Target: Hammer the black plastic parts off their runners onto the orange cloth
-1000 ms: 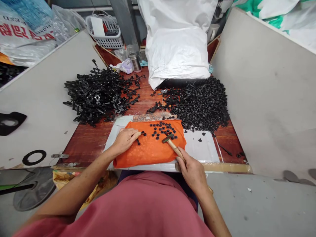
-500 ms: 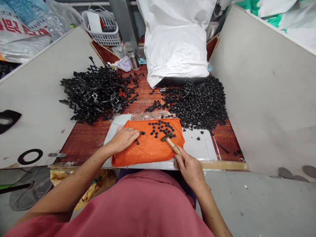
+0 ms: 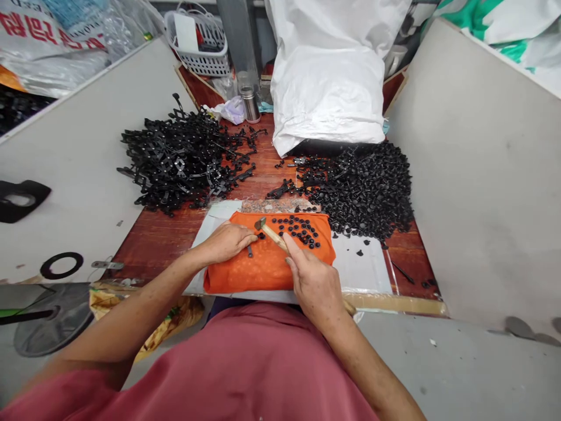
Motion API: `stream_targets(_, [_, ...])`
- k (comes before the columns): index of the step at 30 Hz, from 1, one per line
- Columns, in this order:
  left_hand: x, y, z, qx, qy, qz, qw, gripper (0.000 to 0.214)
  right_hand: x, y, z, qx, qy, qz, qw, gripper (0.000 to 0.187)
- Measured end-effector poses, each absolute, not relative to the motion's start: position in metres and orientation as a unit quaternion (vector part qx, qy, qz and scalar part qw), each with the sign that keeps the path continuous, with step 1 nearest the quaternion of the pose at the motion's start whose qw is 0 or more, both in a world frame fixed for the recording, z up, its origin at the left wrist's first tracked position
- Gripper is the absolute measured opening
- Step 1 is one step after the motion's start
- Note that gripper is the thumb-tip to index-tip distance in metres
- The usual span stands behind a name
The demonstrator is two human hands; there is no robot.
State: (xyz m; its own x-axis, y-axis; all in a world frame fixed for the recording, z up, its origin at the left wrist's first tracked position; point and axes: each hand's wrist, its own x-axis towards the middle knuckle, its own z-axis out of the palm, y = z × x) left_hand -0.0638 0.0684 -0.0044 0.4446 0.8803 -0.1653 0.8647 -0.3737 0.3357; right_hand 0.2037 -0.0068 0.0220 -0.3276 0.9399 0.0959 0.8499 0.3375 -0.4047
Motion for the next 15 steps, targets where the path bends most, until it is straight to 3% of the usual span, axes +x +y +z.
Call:
stream_targets(4, [-0.065,0.067,-0.005,0.827,0.528,0.021,0.192,0.041,0.195,-0.003,0.010,-0.575,-0.809,0.101,0.069,0.054])
stream_targets(9, [-0.064,0.065,-0.008,0.823,0.532,0.021,0.197,0.041,0.196,-0.005,0.007,-0.576,-0.801,0.109,0.119,0.057])
stream_targets(13, [-0.062,0.063,-0.005,0.817,0.542,-0.003,0.197,0.040,0.191,-0.003,0.008,-0.582,-0.809,0.084,0.009,0.057])
stream_targets(15, [-0.063,0.060,0.000,0.809,0.546,0.010,0.215,0.036,0.190,0.000,0.006,-0.579,-0.812,0.075,0.000,0.057])
